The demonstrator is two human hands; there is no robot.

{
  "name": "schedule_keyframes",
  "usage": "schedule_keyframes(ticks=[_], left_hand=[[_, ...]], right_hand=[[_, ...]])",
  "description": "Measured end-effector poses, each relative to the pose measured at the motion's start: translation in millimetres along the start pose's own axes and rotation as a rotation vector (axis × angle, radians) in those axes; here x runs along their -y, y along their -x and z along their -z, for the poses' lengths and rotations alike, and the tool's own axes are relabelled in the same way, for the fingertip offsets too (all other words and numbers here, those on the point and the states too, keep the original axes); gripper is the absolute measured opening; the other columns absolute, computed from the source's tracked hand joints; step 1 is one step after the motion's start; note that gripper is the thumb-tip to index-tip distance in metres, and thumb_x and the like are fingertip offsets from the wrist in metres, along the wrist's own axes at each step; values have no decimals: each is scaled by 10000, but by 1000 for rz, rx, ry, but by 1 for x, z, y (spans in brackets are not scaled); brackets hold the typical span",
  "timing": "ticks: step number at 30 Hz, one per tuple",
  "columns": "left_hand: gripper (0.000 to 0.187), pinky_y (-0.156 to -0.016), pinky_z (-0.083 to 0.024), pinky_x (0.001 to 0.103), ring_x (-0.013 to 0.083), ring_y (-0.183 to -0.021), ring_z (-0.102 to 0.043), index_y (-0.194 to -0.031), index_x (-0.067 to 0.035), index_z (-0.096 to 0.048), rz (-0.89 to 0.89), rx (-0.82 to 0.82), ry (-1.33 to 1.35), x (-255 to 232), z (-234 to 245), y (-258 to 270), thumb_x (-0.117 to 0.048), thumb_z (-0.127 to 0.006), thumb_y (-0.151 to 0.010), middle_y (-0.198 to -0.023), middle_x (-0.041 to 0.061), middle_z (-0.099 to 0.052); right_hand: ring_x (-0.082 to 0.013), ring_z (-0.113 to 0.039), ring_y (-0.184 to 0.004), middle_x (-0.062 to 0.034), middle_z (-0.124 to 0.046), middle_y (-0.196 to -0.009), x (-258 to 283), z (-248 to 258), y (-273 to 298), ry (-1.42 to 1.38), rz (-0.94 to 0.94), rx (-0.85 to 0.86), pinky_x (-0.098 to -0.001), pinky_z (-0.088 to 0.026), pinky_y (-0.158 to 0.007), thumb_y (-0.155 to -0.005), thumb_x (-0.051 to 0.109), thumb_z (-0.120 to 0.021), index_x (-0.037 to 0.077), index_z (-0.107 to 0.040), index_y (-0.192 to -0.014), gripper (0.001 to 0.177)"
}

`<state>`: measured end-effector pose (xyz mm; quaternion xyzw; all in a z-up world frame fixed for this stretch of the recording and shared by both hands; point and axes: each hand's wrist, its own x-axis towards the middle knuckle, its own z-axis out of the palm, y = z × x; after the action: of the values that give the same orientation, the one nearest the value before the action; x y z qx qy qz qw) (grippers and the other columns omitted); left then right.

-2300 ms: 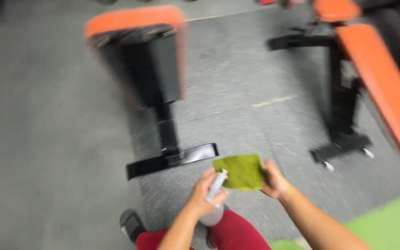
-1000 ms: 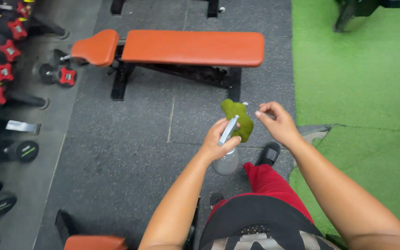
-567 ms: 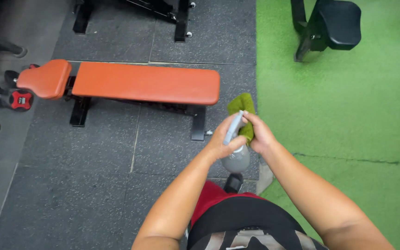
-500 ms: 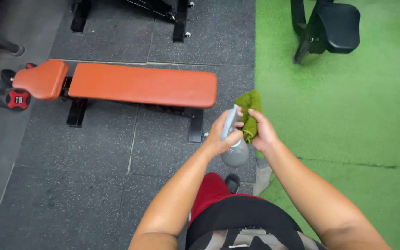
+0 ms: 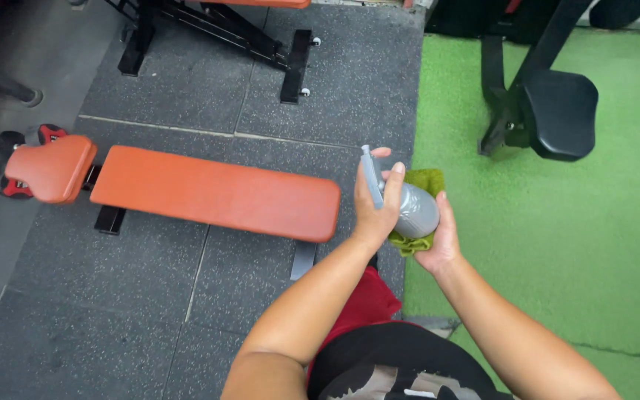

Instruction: Cleaning weightlifting bars, benches, and dumbbells in a gym area using a spray bottle and cloth.

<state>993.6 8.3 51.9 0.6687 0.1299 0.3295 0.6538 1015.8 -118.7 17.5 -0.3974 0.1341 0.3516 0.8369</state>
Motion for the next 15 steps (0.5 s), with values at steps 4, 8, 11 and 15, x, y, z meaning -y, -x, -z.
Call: schedule_keyframes(ticks=[4,8,11,15], left_hand=[[390,-881,-550,340,151,-969,-656,-1350,-39,-569,-63,66,-29,6,-29,-91,-254,-626,-1030,-1140,90,-658],[418,-890,-546,346,161,-980,-646,-1372,-33,-567,-163,261,-21,1,-43,-176,-257,-622,-1023,-1182,93,-638],[410,-872,-551,333,154,-951,-648,-1375,-34,-577,-71,247,17,8,-51,-215,-253,-611,-1030,-1151,84,-644],[402,-859,-560,305,138,-944,-687,-1385,-44,-539,13,62,124,28,-63,-262,-250,-605,-1046,-1128,62,-660]], right_hand=[[-286,-602,-1268,-65,-638,-1385,59,-19,-90,33,-45,-2,-507,-466,-1061,-948,687,-373,188,-555,-1423,712],[-279,-576,-1247,-49,-617,-1375,106,-49,-157,96,-175,65,-508,-438,-1022,-976,672,-439,248,-517,-1456,645],[-298,-594,-1226,-72,-624,-1373,132,-67,-180,105,-230,126,-513,-461,-991,-933,720,-423,244,-515,-1460,716],[-318,-608,-1256,-96,-608,-1412,162,-80,-217,69,-118,182,-530,-511,-1015,-870,761,-386,217,-503,-1461,812]])
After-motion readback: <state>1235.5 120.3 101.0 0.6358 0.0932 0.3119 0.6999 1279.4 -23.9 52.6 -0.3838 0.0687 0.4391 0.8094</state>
